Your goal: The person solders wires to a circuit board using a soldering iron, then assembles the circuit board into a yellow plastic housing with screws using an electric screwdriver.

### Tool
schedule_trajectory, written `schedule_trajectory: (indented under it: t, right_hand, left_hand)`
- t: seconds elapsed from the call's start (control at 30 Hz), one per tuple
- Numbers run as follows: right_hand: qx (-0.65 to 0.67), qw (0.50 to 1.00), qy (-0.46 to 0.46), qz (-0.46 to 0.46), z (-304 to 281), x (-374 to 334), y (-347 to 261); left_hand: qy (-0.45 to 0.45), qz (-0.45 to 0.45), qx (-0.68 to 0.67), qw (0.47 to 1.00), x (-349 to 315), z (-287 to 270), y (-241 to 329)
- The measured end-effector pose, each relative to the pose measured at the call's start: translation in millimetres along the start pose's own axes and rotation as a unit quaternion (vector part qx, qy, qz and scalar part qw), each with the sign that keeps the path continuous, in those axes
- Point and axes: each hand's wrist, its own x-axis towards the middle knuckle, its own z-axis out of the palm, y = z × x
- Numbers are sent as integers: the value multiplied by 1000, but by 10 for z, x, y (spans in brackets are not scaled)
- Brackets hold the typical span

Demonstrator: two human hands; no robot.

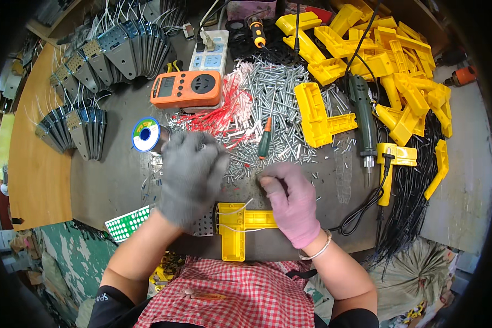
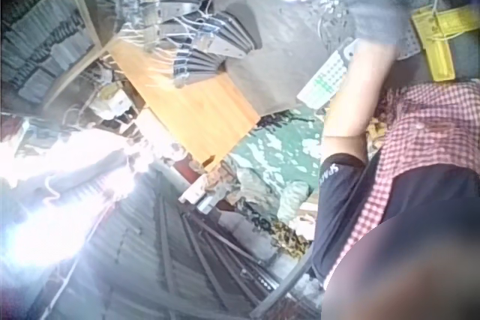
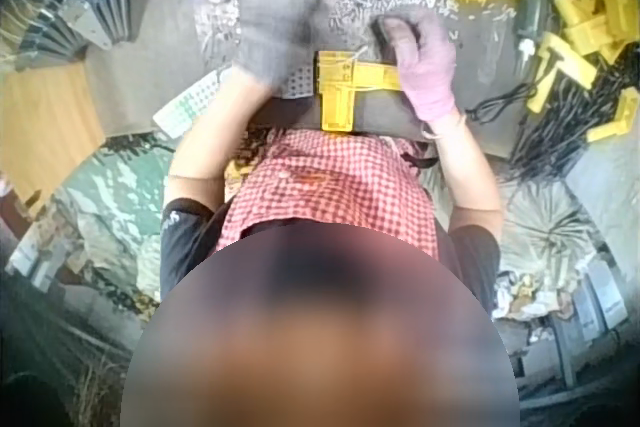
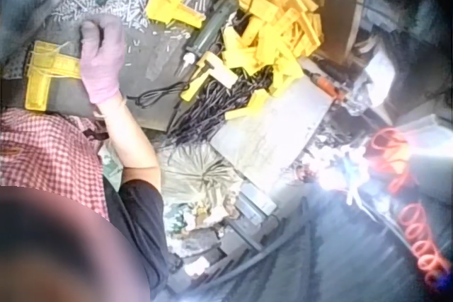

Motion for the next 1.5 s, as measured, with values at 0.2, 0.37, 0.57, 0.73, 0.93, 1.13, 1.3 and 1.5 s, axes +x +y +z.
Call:
schedule_trajectory:
  t: [0.2, 0.37, 0.57, 0.73, 0.93, 1.13, 1.3, 1.5]
  right_hand:
    - [75, 988, -88, 102, -60, 32, -113]
    - [75, 970, -158, 168, -121, 265, -264]
    - [91, 961, -198, 171, 18, 493, -457]
    - [317, 909, -7, 270, -31, 527, -462]
    - [134, 970, -129, 156, 24, 345, -528]
    - [66, 985, -116, 113, 31, 254, -492]
    - [15, 983, -150, 103, -48, 193, -531]
    - [-146, 953, -262, -37, -188, 196, -368]
  left_hand:
    - [-85, -50, -5, 995, 184, 351, -295]
    - [12, 13, -82, 997, 37, 358, -257]
    - [-14, 6, -272, 962, -215, 201, -77]
    - [-121, -197, -487, 842, -255, 79, -95]
    - [-104, -152, -514, 838, -264, -61, 78]
    - [-168, -202, -544, 797, -254, -123, 63]
    - [-103, -293, -679, 665, -323, -171, 116]
    - [-39, -119, -515, 848, -705, -106, 97]
